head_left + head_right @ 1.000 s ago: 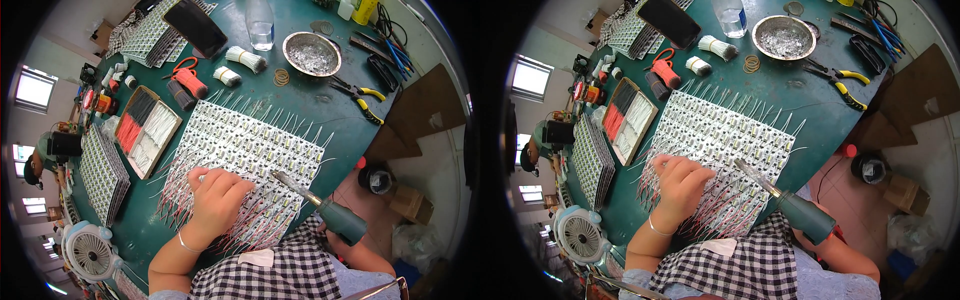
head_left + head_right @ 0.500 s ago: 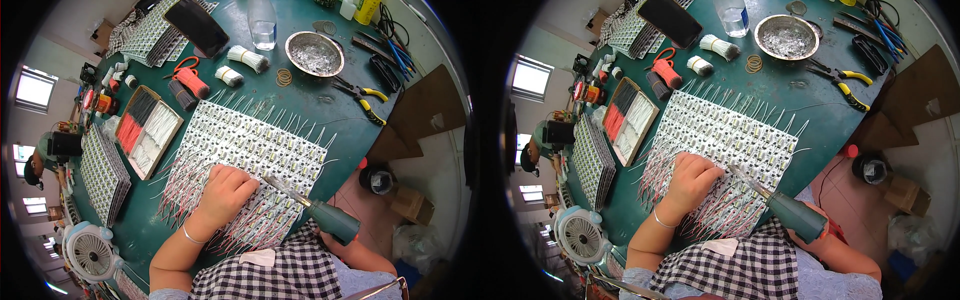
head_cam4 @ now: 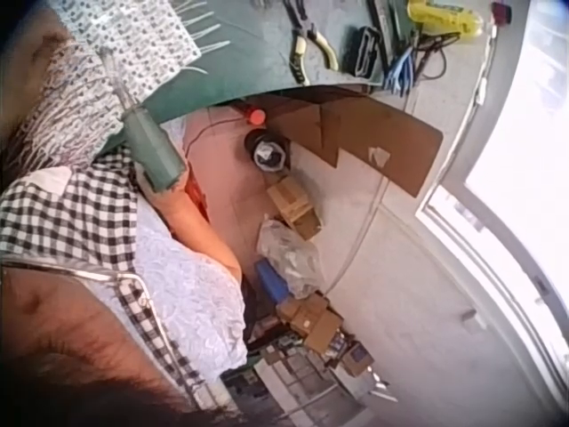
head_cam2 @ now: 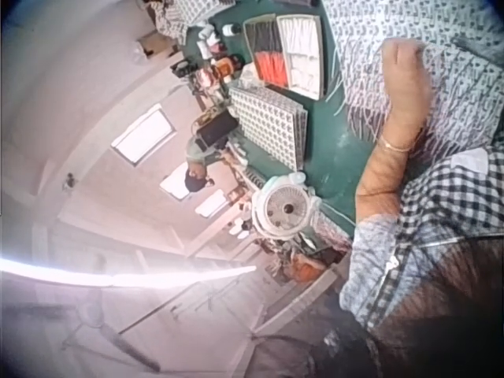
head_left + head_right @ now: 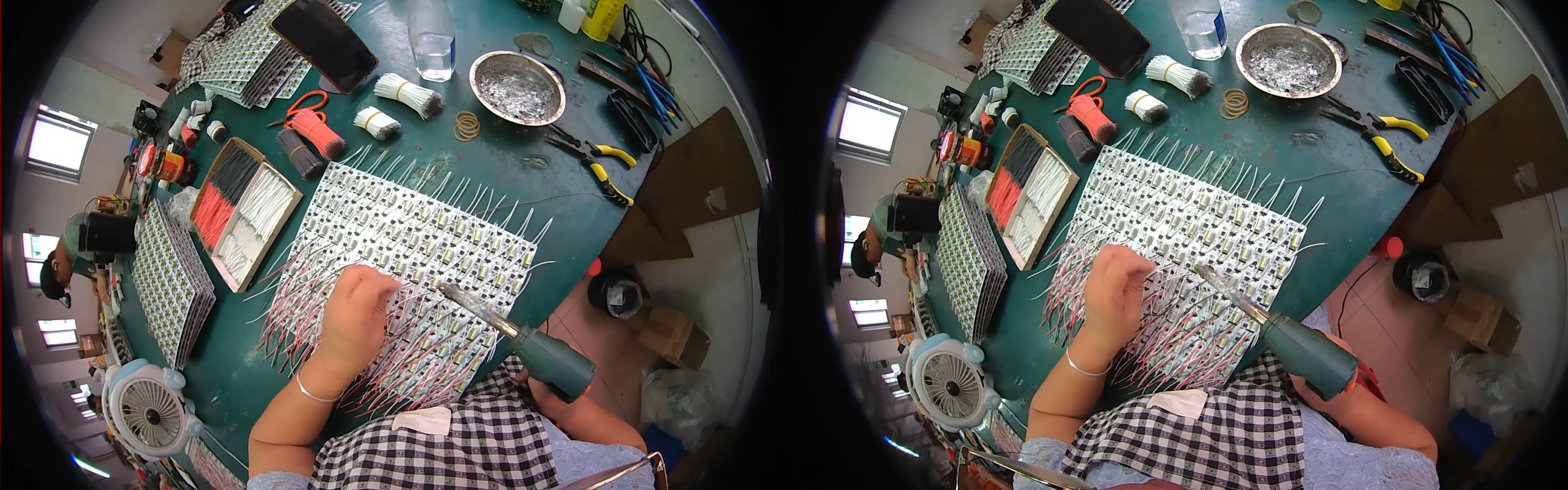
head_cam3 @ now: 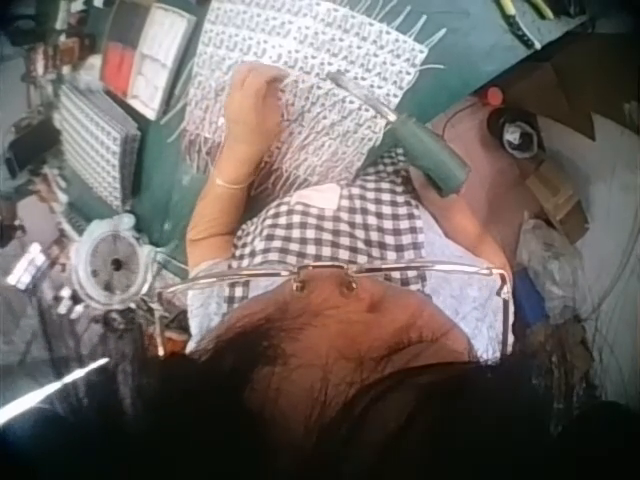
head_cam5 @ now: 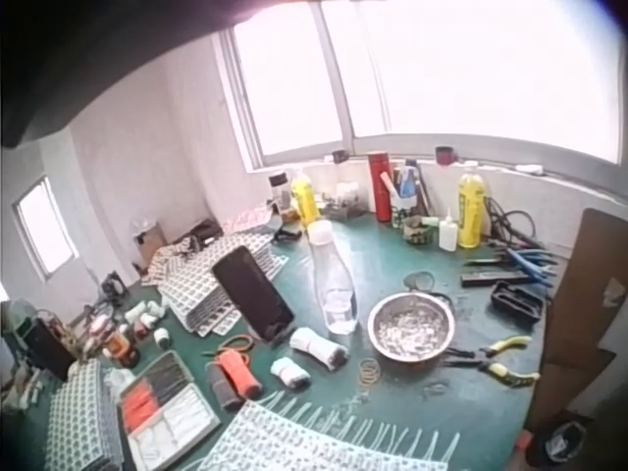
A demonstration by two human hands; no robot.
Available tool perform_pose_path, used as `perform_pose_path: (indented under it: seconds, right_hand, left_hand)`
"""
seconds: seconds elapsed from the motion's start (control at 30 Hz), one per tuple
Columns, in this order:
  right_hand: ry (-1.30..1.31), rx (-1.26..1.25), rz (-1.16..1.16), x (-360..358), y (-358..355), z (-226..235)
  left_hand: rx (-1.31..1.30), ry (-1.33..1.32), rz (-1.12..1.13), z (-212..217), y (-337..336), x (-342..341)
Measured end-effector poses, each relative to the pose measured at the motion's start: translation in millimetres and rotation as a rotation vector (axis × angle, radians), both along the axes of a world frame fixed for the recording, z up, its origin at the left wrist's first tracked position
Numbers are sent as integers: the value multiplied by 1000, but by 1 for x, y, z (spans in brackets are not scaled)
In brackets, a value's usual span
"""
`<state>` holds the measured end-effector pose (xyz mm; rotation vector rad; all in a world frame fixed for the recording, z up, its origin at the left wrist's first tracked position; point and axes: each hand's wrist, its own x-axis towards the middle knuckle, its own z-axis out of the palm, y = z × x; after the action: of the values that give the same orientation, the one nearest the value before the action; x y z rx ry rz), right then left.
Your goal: The person takes wires from a box, inserts them into circuit boards by hand, and solders them in place using a soldering iron.
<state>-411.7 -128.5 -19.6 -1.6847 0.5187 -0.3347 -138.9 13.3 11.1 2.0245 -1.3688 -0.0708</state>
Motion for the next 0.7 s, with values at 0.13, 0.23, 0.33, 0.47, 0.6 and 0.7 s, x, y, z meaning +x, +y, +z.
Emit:
perform_pose_path:
  seconds: [0.13, 0.23, 0.33, 0.47, 0.6, 0.7]
  right_hand:
    - [-64, -22, 43, 0, -1, -8]
    - [-37, -23, 41, 0, -1, -4]
    - [-5, 79, -10, -1, 0, 0]
    - [47, 23, 47, 0, -1, 3]
    - [21, 27, 50, 6, -1, 7]
    - [22, 34, 47, 8, 0, 7]
  left_hand:
    - [108, 113, 80, 7, 0, -2]
    - [283, 98, 97, 21, -5, -12]
    - [269, -12, -11, 17, -7, -12]
    - [354, -21, -5, 16, -8, -12]
    - [326, -78, 14, 12, -12, -12]
    - [286, -75, 18, 6, -13, -12]
